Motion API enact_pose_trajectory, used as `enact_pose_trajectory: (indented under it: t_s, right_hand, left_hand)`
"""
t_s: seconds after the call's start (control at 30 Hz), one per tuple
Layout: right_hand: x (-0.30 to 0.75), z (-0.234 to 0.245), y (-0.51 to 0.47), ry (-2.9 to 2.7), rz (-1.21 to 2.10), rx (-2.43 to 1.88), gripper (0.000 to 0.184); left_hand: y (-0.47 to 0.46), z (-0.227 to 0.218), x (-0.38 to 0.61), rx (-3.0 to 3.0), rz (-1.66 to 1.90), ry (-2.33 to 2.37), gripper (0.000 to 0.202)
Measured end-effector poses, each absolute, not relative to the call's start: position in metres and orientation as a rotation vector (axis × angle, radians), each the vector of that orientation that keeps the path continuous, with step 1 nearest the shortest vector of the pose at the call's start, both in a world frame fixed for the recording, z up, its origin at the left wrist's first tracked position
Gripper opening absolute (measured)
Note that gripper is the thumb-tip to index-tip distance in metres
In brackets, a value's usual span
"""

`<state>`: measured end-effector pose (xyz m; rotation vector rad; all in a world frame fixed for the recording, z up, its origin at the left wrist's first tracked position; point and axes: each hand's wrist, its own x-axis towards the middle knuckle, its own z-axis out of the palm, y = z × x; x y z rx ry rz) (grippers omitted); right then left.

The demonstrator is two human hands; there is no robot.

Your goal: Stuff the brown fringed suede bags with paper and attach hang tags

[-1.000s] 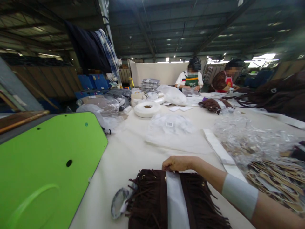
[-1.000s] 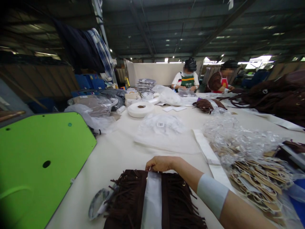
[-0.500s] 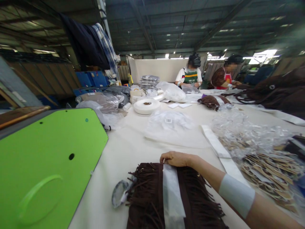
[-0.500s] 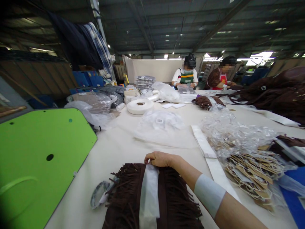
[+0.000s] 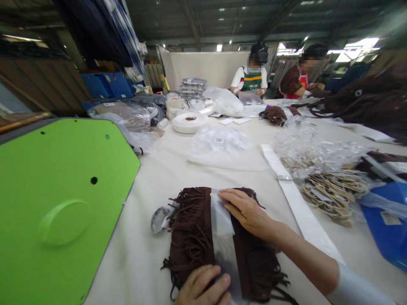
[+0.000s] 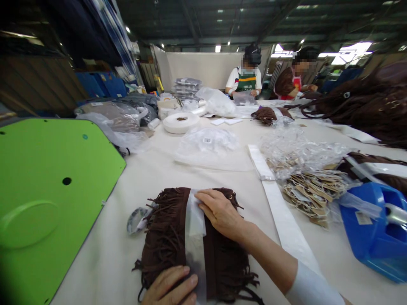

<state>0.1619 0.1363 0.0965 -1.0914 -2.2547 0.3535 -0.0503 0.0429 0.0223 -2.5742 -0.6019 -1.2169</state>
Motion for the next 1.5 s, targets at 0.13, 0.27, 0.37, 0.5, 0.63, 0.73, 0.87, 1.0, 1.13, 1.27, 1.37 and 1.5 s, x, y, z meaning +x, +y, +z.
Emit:
enact_pose_trajectory:
  t_s: [0.13, 0.27, 0.37, 0.5, 0.63, 0.73, 0.87, 1.0, 1.13, 1.27, 1.37, 1.5]
  right_hand:
    - [0.161, 0.096, 0.100, -2.375, 0.215, -0.960, 0.030]
    - [0.158, 0.087, 0.074, -2.408, 0.183, -0.937, 0.036]
    - [0.163, 0.082, 0.054, -2.303, 0.149, -0.913, 0.035]
    - [0.172, 0.072, 0.004, -2.122, 0.083, -0.952, 0.031]
    - [0.176, 0.052, -0.039, -2.222, 0.037, -0.942, 0.028]
    - [0.168, 0.039, -0.046, -2.271, -0.059, -1.002, 0.029]
    - [0.151, 0.026, -0.039, -2.163, -0.037, -1.086, 0.029]
    - [0.142, 0.018, -0.037, -2.089, -0.004, -1.044, 0.032]
    - [0.141, 0.014, -0.041, -2.124, 0.015, -1.010, 0.032]
    - [0.139, 0.012, -0.044, -2.193, -0.010, -0.966, 0.033]
    - [0.136, 0.010, -0.046, -2.167, -0.058, -0.963, 0.029]
    - [0.134, 0.012, -0.052, -2.085, -0.142, -0.983, 0.025]
  left_hand:
    - [0.042, 0.033, -0.053, -2.644, -1.131, -0.498, 0.024]
    - [0.036, 0.041, -0.058, -2.759, -1.036, -0.473, 0.032]
    - [0.034, 0.044, -0.059, -2.796, -0.963, -0.488, 0.032]
    - [0.032, 0.042, -0.058, -2.757, -0.960, -0.478, 0.030]
    - [0.032, 0.039, -0.058, -2.768, -0.930, -0.457, 0.029]
    - [0.032, 0.045, -0.060, -2.835, -0.868, -0.469, 0.030]
    - [0.034, 0.065, -0.063, -3.092, -0.695, -0.553, 0.036]
    - [0.034, 0.074, -0.057, -3.216, -0.800, -0.732, 0.026]
    - [0.031, 0.062, -0.045, -3.023, -1.025, -0.858, 0.015]
    - [0.030, 0.053, -0.038, -2.871, -1.143, -0.773, 0.018]
    - [0.030, 0.051, -0.034, -2.819, -1.162, -0.729, 0.017]
    - [0.033, 0.051, -0.029, -2.801, -1.121, -0.641, 0.015]
